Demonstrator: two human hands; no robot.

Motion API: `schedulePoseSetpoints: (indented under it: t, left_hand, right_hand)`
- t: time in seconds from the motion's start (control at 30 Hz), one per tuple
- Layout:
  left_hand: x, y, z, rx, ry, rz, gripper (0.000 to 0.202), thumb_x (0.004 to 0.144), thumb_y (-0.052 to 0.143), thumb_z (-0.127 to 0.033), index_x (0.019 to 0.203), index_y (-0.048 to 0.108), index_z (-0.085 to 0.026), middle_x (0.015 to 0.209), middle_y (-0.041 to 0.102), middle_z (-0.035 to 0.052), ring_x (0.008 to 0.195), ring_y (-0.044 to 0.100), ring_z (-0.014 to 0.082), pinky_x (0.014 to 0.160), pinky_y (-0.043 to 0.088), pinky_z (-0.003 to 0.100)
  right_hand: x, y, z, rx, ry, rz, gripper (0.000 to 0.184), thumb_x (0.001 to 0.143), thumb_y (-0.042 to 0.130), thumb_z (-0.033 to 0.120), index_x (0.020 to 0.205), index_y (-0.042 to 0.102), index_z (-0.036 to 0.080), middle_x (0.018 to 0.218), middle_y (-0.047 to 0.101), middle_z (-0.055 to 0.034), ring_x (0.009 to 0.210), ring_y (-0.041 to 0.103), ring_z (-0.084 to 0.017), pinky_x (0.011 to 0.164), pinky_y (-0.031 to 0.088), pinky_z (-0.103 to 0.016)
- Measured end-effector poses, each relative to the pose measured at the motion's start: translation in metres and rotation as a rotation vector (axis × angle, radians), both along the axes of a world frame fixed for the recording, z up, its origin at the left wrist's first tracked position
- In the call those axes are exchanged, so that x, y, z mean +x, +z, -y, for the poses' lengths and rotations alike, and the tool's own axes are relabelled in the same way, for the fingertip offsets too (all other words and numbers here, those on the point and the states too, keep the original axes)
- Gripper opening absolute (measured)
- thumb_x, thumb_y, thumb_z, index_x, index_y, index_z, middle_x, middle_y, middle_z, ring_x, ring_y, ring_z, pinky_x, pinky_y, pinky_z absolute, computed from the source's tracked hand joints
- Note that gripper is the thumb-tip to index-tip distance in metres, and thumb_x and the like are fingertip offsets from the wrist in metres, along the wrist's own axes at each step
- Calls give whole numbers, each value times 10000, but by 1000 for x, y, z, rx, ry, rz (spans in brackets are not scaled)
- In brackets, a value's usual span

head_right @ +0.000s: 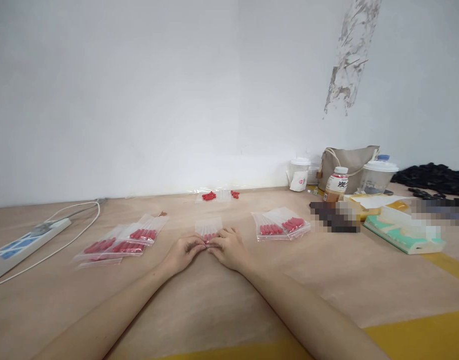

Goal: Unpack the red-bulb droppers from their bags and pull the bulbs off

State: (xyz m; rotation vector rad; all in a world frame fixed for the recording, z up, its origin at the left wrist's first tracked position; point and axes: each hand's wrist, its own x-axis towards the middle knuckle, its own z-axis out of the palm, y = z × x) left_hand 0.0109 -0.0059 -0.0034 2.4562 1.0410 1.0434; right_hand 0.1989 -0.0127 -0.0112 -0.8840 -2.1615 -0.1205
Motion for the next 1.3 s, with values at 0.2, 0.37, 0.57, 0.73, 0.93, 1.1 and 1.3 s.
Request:
schedulePoseSetpoints:
  t: [0.2, 0.37, 0.57, 0.73, 0.93, 1.1, 1.3]
  left_hand:
    - [0, -3, -4, -62, 3, 73, 81, 732, 583, -199, 677, 640, -184, 746, 622, 20, 739, 569, 143, 713, 451, 277]
    - [-2, -2, -4, -140, 16, 142, 73, 697, 624, -223, 643, 640, -177, 724, 626, 23, 702, 576, 142, 665, 459, 270]
    - [-1, 1, 0, -132, 31, 179, 146, 699, 628, -288, 631, 614, -161, 692, 619, 28, 674, 571, 139, 643, 458, 267]
    - [0, 7, 5, -130, 50, 182, 191, 722, 602, -328, 635, 603, -158, 696, 620, 31, 681, 571, 140, 649, 464, 263]
    - [4, 11, 7, -86, -3, 100, 178, 787, 525, -303, 829, 662, -197, 931, 622, 55, 897, 566, 166, 841, 440, 323]
    - [6, 6, 4, -79, -50, 67, 155, 781, 536, -258, 841, 671, -212, 997, 609, 49, 982, 541, 165, 883, 425, 318]
    - [7, 7, 4, -101, -40, 154, 130, 783, 528, -226, 748, 644, -179, 909, 648, 40, 936, 570, 156, 864, 435, 310]
  right_hand:
    - [-4, -1, 2, 123, -6, 51, 62, 754, 557, 168, 768, 605, 205, 826, 606, -15, 815, 488, -140, 735, 308, -293]
    - [-2, -1, 1, 188, -19, 25, 91, 764, 549, 186, 734, 630, 216, 784, 612, -9, 791, 484, -136, 736, 294, -298]
    - [1, -3, -3, 215, -25, 14, 119, 782, 546, 187, 777, 651, 241, 763, 624, -2, 763, 487, -123, 735, 282, -294]
    - [0, -2, -4, 265, 1, 25, 152, 804, 521, 188, 806, 657, 255, 732, 629, 1, 709, 478, -117, 729, 280, -300]
    - [0, 1, -3, 164, 29, 51, 178, 798, 498, 143, 756, 651, 224, 774, 624, -19, 781, 480, -143, 736, 305, -303]
    - [1, -1, -5, 147, 25, 35, 169, 805, 507, 182, 740, 657, 227, 777, 630, -19, 780, 486, -143, 753, 301, -314]
    - [-2, -4, -8, 204, 10, -22, 149, 814, 523, 279, 781, 668, 261, 788, 650, -2, 767, 491, -136, 749, 290, -318]
